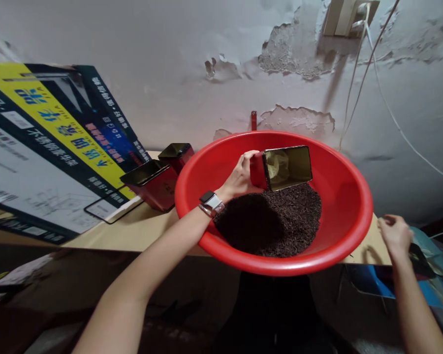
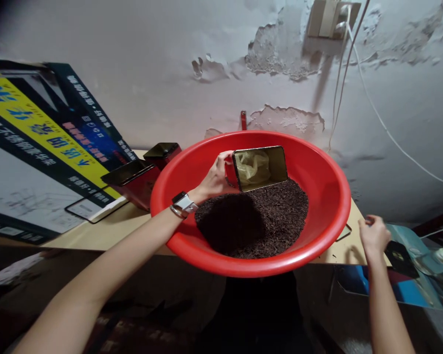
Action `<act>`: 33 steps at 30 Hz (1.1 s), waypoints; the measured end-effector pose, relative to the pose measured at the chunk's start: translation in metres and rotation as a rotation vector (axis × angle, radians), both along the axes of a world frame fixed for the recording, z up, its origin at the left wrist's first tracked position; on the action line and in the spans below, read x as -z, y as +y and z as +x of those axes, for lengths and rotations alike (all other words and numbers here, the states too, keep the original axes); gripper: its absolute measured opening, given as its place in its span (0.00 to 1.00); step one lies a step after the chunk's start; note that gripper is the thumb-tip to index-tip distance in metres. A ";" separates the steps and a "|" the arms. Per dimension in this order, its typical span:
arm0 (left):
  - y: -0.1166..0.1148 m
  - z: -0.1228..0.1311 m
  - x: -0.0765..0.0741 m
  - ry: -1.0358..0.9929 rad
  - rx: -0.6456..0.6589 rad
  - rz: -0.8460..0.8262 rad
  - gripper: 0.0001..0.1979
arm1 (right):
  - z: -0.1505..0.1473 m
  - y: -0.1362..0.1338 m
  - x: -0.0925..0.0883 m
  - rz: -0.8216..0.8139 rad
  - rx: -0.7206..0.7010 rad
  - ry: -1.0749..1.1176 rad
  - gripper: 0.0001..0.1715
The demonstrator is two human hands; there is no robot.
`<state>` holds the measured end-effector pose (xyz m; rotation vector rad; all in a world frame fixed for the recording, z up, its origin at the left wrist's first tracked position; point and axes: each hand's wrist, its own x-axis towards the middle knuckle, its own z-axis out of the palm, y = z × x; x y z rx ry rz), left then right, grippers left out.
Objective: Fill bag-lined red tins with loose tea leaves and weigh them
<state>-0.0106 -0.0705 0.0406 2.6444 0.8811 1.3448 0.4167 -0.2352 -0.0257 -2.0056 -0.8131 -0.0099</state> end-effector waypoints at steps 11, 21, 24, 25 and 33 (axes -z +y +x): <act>0.002 -0.004 0.004 0.070 -0.019 0.063 0.51 | -0.219 0.113 -0.137 -0.237 -1.087 -0.858 0.16; 0.018 -0.010 0.015 -0.054 -0.284 -0.152 0.50 | -0.202 0.156 -0.122 0.048 -1.066 -0.521 0.16; 0.017 -0.009 0.015 -0.122 -0.297 -0.231 0.51 | -0.186 0.165 -0.132 0.196 -1.149 -0.310 0.23; 0.016 -0.009 0.015 -0.118 -0.271 -0.230 0.51 | -0.183 0.167 -0.134 0.228 -1.160 -0.293 0.24; 0.010 -0.003 0.019 -0.039 -0.228 -0.125 0.50 | -0.170 0.168 -0.139 0.147 -1.176 -0.590 0.16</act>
